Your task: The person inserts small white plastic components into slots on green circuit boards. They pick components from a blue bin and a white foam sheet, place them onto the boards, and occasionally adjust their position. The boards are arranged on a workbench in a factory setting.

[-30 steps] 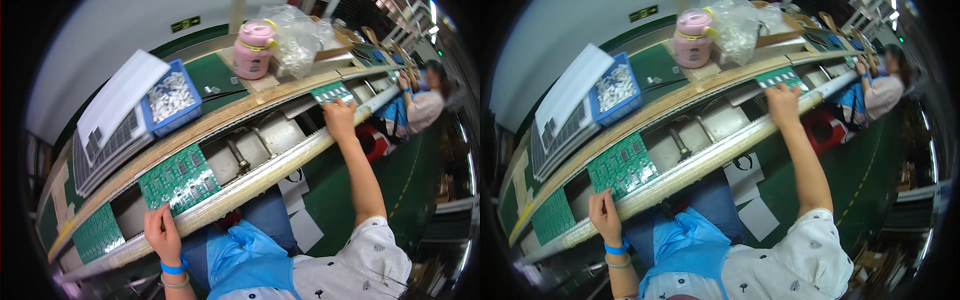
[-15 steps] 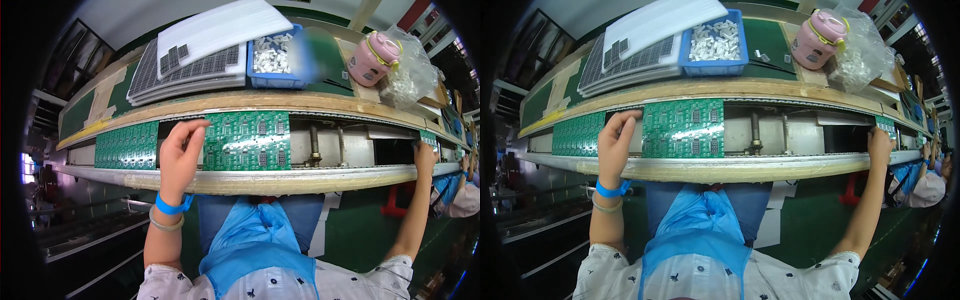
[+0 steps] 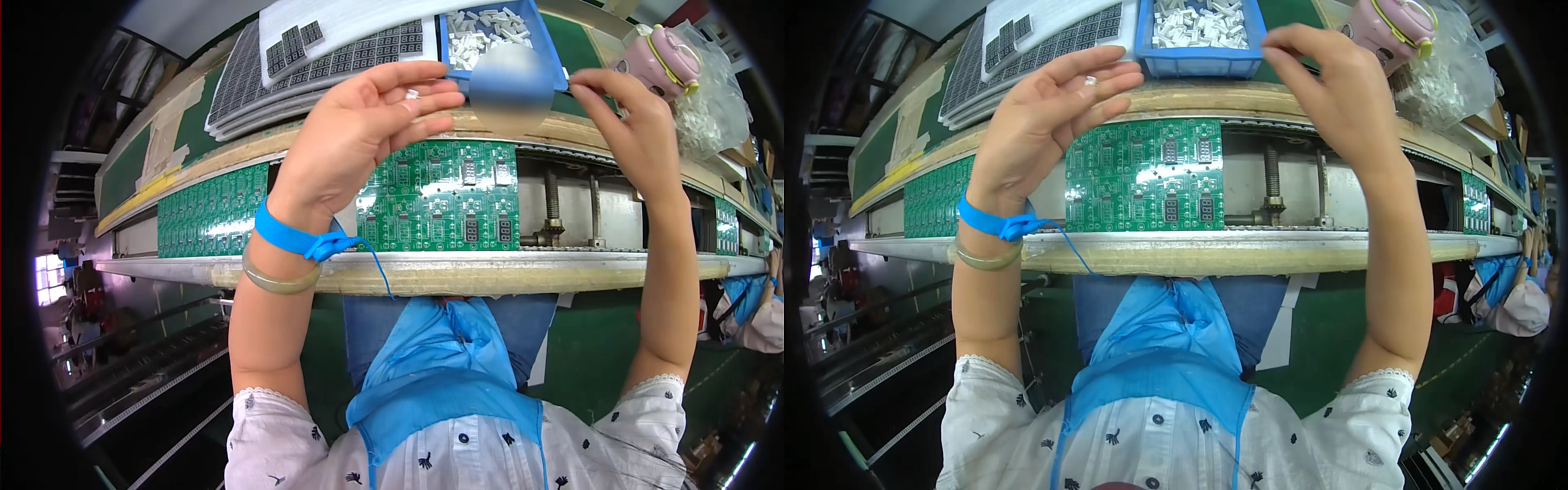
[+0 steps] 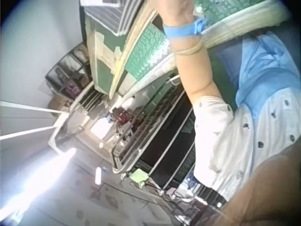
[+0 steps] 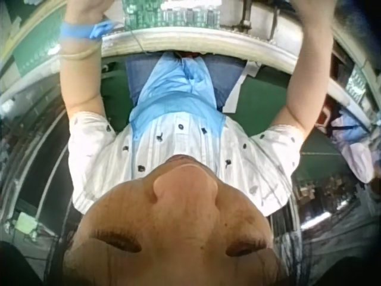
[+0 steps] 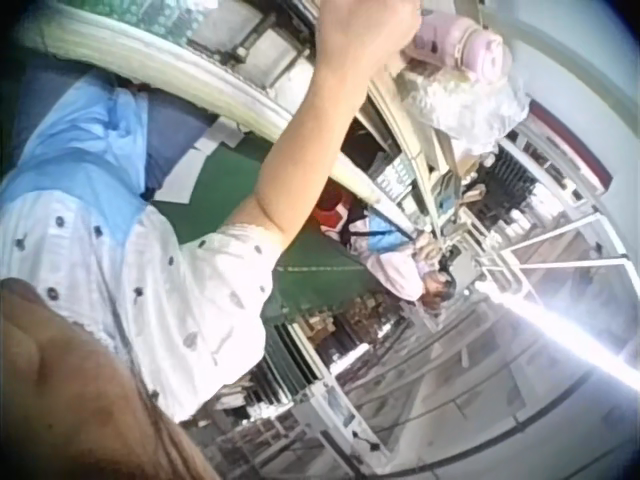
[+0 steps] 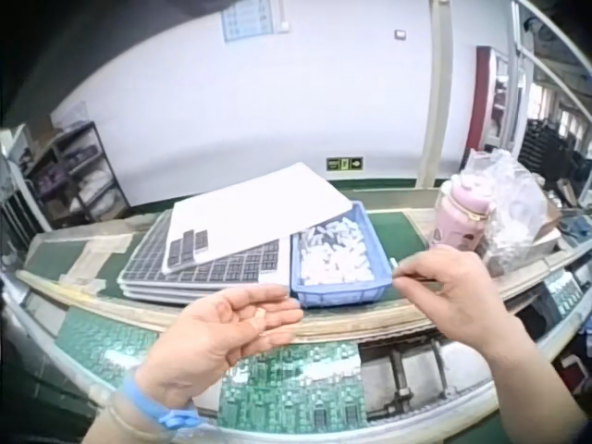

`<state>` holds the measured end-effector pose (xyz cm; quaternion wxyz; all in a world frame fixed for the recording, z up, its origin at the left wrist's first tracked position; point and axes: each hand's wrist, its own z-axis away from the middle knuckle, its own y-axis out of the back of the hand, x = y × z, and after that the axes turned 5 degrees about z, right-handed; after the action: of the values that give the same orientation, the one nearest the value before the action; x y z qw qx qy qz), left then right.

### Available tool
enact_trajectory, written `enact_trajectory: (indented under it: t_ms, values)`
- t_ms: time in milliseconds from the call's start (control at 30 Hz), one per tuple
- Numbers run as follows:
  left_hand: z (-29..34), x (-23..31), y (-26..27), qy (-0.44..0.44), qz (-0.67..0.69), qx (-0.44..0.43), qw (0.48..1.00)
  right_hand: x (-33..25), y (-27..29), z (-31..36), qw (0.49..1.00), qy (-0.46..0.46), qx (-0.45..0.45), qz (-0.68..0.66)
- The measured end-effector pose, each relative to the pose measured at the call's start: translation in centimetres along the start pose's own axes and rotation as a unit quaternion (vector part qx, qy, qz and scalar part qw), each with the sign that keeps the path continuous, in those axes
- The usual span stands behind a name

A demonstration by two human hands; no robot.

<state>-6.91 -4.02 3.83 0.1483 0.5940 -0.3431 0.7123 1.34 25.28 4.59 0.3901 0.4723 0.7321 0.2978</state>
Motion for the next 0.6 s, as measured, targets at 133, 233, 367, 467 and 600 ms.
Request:
enact_trajectory:
  t_ms: [133, 233, 367, 467, 600]
  values:
    - [0.1, -0.7, 0.2, 0.024, 0.009, 0.003, 1.0, -2.0, -2.5, -1.6, 0.999, -0.002, -0.015, -0.035]
    - [0.5, -1.5, 3.1, 0.038, 0.024, -0.019, 0.999, -2.4, -3.9, -2.3, 0.999, 0.003, -0.007, -0.052]
    - [0.6, -0.4, 4.8, 0.035, -0.059, 0.025, 0.997, -2.2, -5.0, -3.1, 0.998, -0.016, 0.01, -0.062]
    - [-0.3, 0.6, 3.3, -0.055, -0.066, 0.029, 0.996, -2.5, -5.4, -4.6, 0.998, -0.025, 0.024, -0.061]
    - [-5.7, -0.2, 1.6, -0.258, -0.283, 0.001, 0.924, -2.7, -5.7, -6.5, 0.988, -0.093, 0.061, -0.11]
